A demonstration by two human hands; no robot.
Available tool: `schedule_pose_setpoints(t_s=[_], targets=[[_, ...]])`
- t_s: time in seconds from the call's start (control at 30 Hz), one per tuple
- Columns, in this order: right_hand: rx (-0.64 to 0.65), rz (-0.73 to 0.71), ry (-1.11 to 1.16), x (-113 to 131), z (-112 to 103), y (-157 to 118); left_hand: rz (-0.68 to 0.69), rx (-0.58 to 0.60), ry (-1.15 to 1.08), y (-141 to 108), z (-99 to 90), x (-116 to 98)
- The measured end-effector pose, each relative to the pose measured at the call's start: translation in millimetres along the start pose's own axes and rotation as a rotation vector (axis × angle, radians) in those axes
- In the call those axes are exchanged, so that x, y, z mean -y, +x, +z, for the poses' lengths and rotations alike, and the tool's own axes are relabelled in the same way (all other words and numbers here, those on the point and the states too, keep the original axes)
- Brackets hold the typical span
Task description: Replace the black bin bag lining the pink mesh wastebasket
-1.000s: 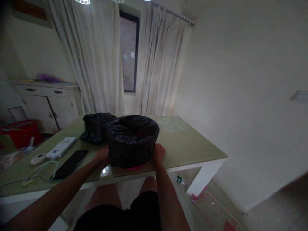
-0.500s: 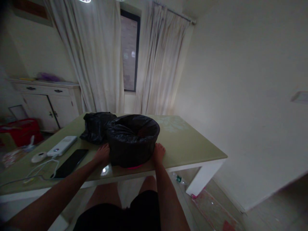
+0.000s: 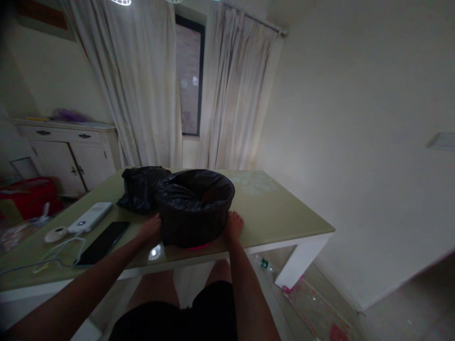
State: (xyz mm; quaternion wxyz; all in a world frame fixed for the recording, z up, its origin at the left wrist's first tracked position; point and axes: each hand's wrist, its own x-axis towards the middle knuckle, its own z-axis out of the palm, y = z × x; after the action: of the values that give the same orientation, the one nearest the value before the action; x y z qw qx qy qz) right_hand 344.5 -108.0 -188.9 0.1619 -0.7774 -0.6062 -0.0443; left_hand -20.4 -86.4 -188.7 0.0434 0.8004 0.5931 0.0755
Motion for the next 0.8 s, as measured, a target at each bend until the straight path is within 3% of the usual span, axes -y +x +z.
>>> schedule_pose_setpoints(t_s=[0.8], targets=[[-0.008,-0.006,0.006,0.1,-0.7,-1.4,-0.055,0.038,0.037,-3.2,-4.6,-5.2]])
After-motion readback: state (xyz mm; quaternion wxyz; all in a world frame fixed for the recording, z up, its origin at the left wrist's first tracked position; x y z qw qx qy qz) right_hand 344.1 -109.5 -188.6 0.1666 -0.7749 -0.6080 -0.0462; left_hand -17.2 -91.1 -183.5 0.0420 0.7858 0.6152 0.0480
